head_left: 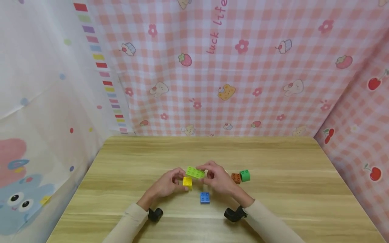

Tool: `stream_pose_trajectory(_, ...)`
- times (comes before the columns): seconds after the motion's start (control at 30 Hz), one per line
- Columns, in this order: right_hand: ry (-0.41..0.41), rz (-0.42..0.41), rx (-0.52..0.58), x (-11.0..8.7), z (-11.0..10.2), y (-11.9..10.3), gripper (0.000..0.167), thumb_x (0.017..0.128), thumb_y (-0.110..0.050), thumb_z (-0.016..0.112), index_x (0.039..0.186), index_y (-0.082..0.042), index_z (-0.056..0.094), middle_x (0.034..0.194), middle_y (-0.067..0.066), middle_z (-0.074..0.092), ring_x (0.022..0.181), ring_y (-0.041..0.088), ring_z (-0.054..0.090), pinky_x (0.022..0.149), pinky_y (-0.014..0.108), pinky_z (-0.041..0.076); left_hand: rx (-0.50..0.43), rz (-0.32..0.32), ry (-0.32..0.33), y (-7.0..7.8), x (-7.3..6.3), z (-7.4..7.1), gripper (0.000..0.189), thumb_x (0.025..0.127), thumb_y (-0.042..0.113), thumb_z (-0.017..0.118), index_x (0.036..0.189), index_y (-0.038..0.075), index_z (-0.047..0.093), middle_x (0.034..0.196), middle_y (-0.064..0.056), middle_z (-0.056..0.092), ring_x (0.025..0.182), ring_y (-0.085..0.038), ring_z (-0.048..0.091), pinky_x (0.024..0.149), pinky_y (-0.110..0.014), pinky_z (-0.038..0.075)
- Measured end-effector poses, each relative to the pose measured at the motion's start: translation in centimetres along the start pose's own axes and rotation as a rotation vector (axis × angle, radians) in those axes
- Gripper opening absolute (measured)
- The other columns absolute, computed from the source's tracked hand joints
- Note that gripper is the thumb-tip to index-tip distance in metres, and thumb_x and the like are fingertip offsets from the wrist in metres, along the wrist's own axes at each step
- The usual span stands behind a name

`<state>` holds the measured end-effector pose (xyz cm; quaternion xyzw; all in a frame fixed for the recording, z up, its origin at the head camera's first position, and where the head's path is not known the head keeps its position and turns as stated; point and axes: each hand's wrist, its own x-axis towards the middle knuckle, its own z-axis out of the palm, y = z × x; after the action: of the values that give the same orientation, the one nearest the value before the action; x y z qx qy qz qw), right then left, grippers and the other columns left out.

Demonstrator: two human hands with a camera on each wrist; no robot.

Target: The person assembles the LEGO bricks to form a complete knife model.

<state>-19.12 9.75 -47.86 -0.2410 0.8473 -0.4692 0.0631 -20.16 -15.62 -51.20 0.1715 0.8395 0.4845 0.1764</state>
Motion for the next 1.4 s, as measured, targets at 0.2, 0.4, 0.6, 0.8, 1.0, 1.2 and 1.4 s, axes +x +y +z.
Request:
stream_pose_trajectory(0.2,-0.041,-0.019,0.017,0.1,0.6,0.3,0.041,0.09,-0.009,0.073,0.129,-0.011,0.064,0.109,0.001,0.056,0.072,0.011,0.048,0.059,0.02,0.041,0.001,-0.015,-0.018,-0.1,-0.2,0.3,0.035,0.084,0.022,0.081,0.113,0.024,0.062,0.112,-0.001,0.068,0.076,-0.018,0.05,0.065,-0.027,0.039)
stream_pose_trajectory(0.4,-0.049,-0.027,0.004,0.2,0.6,0.1,0.041,0.09,-0.009,0.072,0.131,-0.011,0.063,0.112,0.002,0.056,0.074,0.012,0.049,0.059,0.022,0.043,0.011,-0.008,-0.008,-0.1,-0.3,0.2,0.034,0.085,0.021,0.08,0.113,0.025,0.062,0.113,-0.001,0.069,0.075,-0.019,0.05,0.063,-0.026,0.039)
stream_pose_trajectory(0.6,-0.074,-0.049,-0.041,0.7,0.8,0.2,0.039,0.091,-0.011,0.071,0.13,-0.015,0.065,0.112,0.001,0.056,0.073,0.01,0.049,0.06,0.021,0.044,0.007,-0.002,-0.013,0.2,-0.3,0.0,0.033,0.085,0.02,0.08,0.112,0.023,0.062,0.108,-0.001,0.068,0.073,-0.017,0.049,0.061,-0.025,0.037)
stream_pose_trajectory(0.8,-0.109,-0.075,-0.053,1.0,1.3,-0.2,0.039,0.09,-0.01,0.072,0.128,-0.013,0.066,0.111,0.001,0.055,0.075,0.01,0.05,0.062,0.022,0.044,-0.001,0.011,-0.031,0.4,-0.3,-0.1,0.032,0.084,0.021,0.08,0.109,0.02,0.061,0.086,0.0,0.061,0.069,-0.014,0.047,0.058,-0.023,0.035)
stream_pose_trajectory(1.0,-0.131,-0.096,-0.089,1.3,1.6,-0.7,0.039,0.089,-0.008,0.073,0.128,-0.01,0.066,0.11,0.001,0.054,0.073,0.008,0.049,0.061,0.021,0.043,-0.02,0.027,-0.024,0.4,-0.2,-0.1,0.034,0.083,0.015,0.081,0.111,0.017,0.062,0.09,-0.001,0.06,0.077,-0.016,0.05,0.065,-0.025,0.04)
stream_pose_trajectory(1.2,-0.146,-0.119,-0.143,1.6,1.8,-0.8,0.039,0.09,-0.01,0.073,0.128,-0.013,0.066,0.109,0.0,0.055,0.07,0.007,0.048,0.06,0.02,0.042,-0.095,0.042,-0.028,0.2,-0.1,0.0,0.034,0.083,0.009,0.08,0.11,0.012,0.061,0.096,-0.003,0.065,0.084,-0.018,0.056,0.071,-0.027,0.045)
stream_pose_trajectory(1.4,-0.156,-0.13,-0.159,1.6,1.9,-0.5,0.038,0.089,-0.007,0.072,0.126,-0.012,0.068,0.107,0.002,0.055,0.069,0.006,0.046,0.059,0.02,0.041,-0.07,0.047,-0.018,0.2,-0.2,0.0,0.032,0.083,0.011,0.081,0.108,0.013,0.062,0.086,-0.003,0.057,0.073,-0.016,0.046,0.064,-0.025,0.038)
